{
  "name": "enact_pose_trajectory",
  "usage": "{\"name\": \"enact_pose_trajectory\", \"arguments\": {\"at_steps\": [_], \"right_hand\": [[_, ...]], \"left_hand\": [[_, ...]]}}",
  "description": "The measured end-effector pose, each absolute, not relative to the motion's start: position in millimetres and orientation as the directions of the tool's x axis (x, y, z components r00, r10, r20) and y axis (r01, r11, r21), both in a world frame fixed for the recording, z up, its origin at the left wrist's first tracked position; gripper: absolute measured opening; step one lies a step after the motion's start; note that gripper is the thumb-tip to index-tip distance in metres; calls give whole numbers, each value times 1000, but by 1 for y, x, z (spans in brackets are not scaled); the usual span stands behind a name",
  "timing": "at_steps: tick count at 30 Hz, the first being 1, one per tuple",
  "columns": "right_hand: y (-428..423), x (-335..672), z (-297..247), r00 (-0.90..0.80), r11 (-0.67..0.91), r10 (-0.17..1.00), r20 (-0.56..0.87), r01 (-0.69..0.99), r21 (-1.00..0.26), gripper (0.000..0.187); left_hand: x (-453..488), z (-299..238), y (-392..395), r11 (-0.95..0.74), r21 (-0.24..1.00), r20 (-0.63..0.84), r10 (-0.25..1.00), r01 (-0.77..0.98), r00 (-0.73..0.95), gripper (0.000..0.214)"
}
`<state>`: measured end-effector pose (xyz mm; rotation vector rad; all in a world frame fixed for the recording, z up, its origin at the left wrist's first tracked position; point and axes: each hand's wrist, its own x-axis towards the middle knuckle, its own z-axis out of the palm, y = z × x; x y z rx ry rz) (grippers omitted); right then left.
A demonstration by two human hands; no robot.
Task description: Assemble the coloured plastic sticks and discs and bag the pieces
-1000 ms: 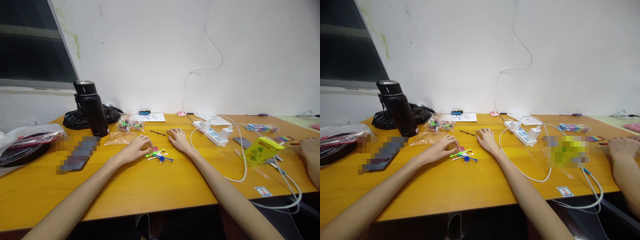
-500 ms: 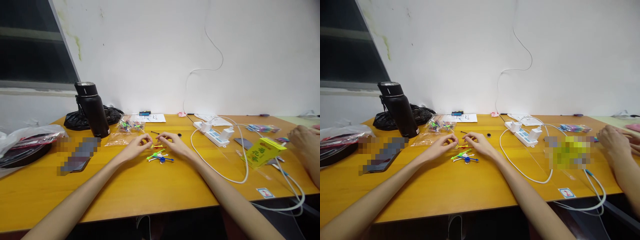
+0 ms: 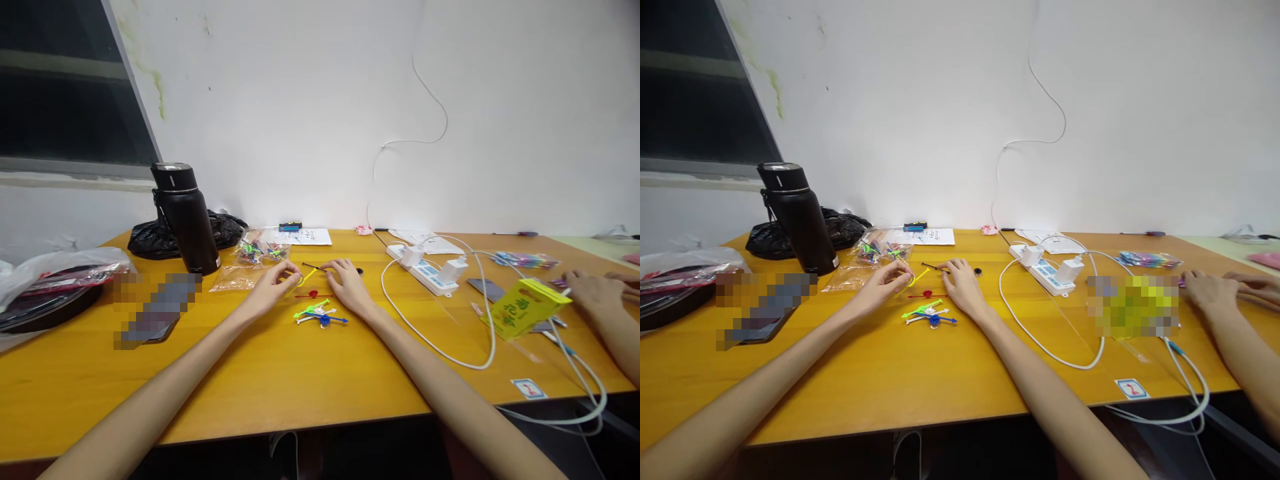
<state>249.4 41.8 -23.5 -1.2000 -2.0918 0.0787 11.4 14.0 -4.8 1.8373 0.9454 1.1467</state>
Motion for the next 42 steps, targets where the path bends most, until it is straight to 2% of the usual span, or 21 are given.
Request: {"name": "enact_pose_trajectory", "arguments": {"at_steps": [3,6,9,12,16,20,24,30,36,42], "right_hand": [[56,248,-31,-303,518,777,551,806,-287,24],[74,243,-35,-323,504,787,526,828,-246,22],[90,239,-38,-343,515,797,497,816,-263,17],[98,239,-41,-390,568,783,484,766,-301,16],[99,241,-43,-459,635,749,477,702,-322,17],[99,241,-42,-471,645,745,472,690,-329,19],[92,239,-37,-441,646,735,514,686,-335,23],[63,231,-19,-360,682,684,635,625,-380,25],[58,233,-18,-359,638,718,596,682,-359,15],[71,244,-32,-346,547,800,490,757,-359,9]], "left_hand": [[12,-2,14,-396,904,339,893,160,296,25],[11,0,16,-326,938,294,928,117,227,28],[11,0,17,-244,969,234,956,33,179,29],[12,-2,16,-125,983,149,971,-133,187,31],[14,-4,12,23,945,40,982,-327,185,29],[14,-5,12,104,904,-21,980,-414,200,21],[16,-6,14,108,887,-37,986,-448,165,11],[18,-6,16,42,880,34,988,-473,151,8],[16,-7,18,82,823,1,989,-563,145,6],[15,-7,17,135,840,-43,982,-526,184,20]]}}
